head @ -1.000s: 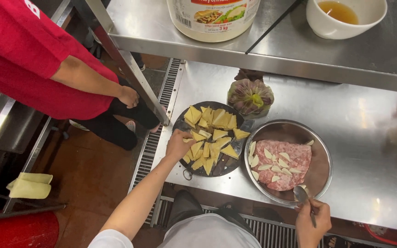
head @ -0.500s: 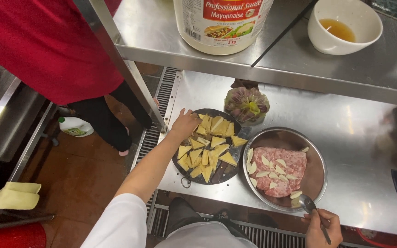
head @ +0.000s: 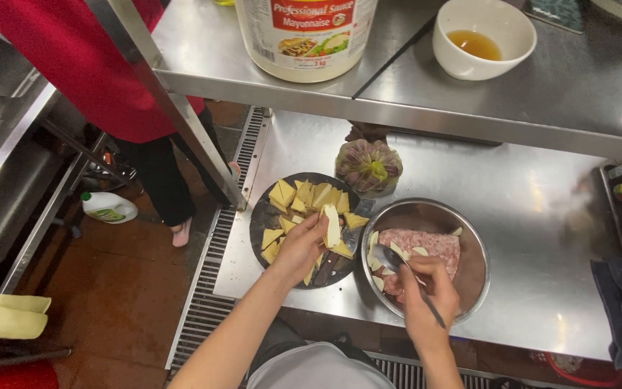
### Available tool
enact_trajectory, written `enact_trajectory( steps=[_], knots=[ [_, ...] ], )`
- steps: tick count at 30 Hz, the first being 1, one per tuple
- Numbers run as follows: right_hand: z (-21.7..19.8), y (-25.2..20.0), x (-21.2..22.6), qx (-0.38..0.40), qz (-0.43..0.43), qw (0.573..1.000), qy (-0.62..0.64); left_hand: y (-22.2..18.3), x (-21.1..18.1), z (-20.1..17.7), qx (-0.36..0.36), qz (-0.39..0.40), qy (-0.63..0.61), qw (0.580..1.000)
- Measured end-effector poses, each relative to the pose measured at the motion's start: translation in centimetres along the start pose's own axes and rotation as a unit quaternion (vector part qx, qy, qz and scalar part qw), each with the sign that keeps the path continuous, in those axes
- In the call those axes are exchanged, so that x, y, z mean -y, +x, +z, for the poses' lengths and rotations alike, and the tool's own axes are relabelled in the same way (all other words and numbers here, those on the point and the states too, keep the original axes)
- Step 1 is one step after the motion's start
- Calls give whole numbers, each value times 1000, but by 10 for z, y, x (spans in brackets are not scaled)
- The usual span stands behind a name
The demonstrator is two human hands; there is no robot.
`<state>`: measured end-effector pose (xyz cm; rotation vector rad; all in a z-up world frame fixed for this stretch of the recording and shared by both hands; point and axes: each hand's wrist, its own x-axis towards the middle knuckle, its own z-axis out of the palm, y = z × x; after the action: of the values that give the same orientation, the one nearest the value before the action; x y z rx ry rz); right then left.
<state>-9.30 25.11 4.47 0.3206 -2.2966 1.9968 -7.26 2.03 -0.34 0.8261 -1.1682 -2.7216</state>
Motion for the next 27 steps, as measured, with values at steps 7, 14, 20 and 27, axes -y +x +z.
enact_trajectory(
  steps=[7, 14, 20, 27],
  knots=[
    [34, 12, 32, 17, -75, 996, 46, -40, 33, 21, 83, 44, -34, 995],
    [27, -1, 54, 17, -126, 991, -50, -59, 18, 33, 96, 29, -12, 995],
    [24, -4, 57, 32, -186, 979, -83, -59, 17, 32, 109, 17, 2, 994],
    [25, -4, 53, 54, -211, 972, -93, -46, 31, 20, 62, 33, 33, 997]
  ],
)
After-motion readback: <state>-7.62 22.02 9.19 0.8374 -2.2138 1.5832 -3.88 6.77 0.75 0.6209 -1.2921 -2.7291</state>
